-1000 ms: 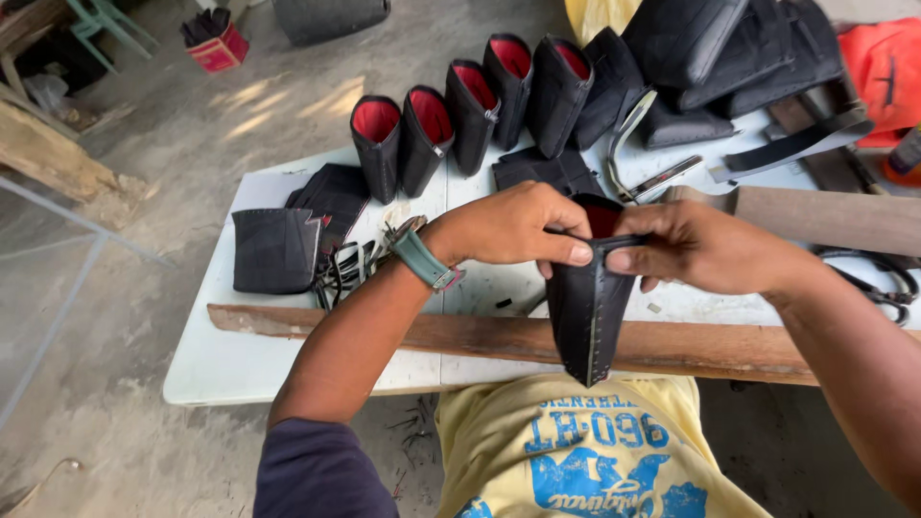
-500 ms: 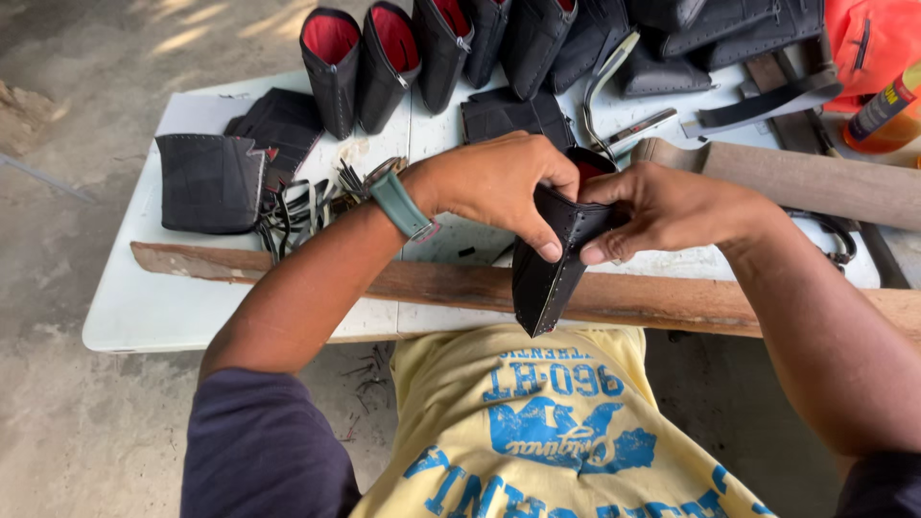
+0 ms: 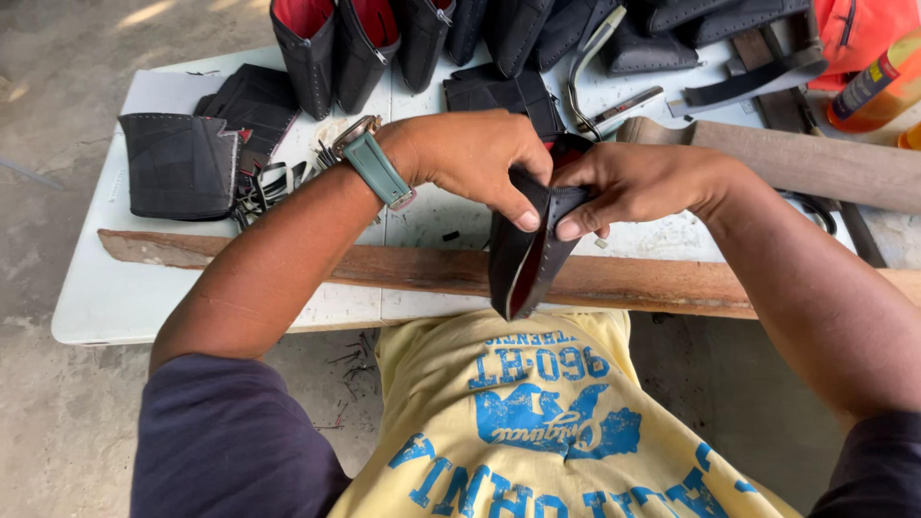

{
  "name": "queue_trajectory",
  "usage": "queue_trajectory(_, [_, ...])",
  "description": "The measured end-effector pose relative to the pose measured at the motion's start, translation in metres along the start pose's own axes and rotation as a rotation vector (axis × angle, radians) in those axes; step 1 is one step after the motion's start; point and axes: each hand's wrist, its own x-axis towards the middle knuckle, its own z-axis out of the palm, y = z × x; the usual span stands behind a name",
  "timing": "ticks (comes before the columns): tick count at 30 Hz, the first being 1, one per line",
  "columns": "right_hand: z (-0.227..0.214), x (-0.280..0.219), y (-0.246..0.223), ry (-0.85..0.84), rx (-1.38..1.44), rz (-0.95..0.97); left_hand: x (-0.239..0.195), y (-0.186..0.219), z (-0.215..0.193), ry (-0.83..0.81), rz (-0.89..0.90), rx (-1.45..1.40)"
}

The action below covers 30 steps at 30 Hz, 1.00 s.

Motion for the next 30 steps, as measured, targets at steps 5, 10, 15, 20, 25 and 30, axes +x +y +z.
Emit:
queue_trajectory(5, [-0.008, -0.005, -0.001, 0.089, 0.035, -0.046, 0.000, -0.005, 0.001, 0.009, -0.007, -0.249])
queue_trajectory(10, [0.000, -0.009, 0.006, 0.252, 0.055, -0.036, 0.001, -0.004, 0.007, 0.134, -0.031, -0.217])
queue_trajectory(15, [0.003, -0.007, 0.007, 0.299, 0.012, -0.085, -0.001, 0.002, 0.011, 0.210, -0.018, -0.155])
queue_trajectory(20, [0.007, -0.006, 0.006, 0.348, -0.052, -0.089, -0.004, 0.000, 0.017, 0.295, 0.030, -0.069])
queue_trajectory(25, [0.011, -0.006, 0.002, 0.372, -0.042, -0.121, -0.007, 0.002, 0.026, 0.370, 0.047, 0.040])
queue_trajectory(30, [0.011, -0.006, -0.001, 0.365, -0.116, -0.128, -0.012, 0.001, 0.018, 0.287, -0.005, -0.031])
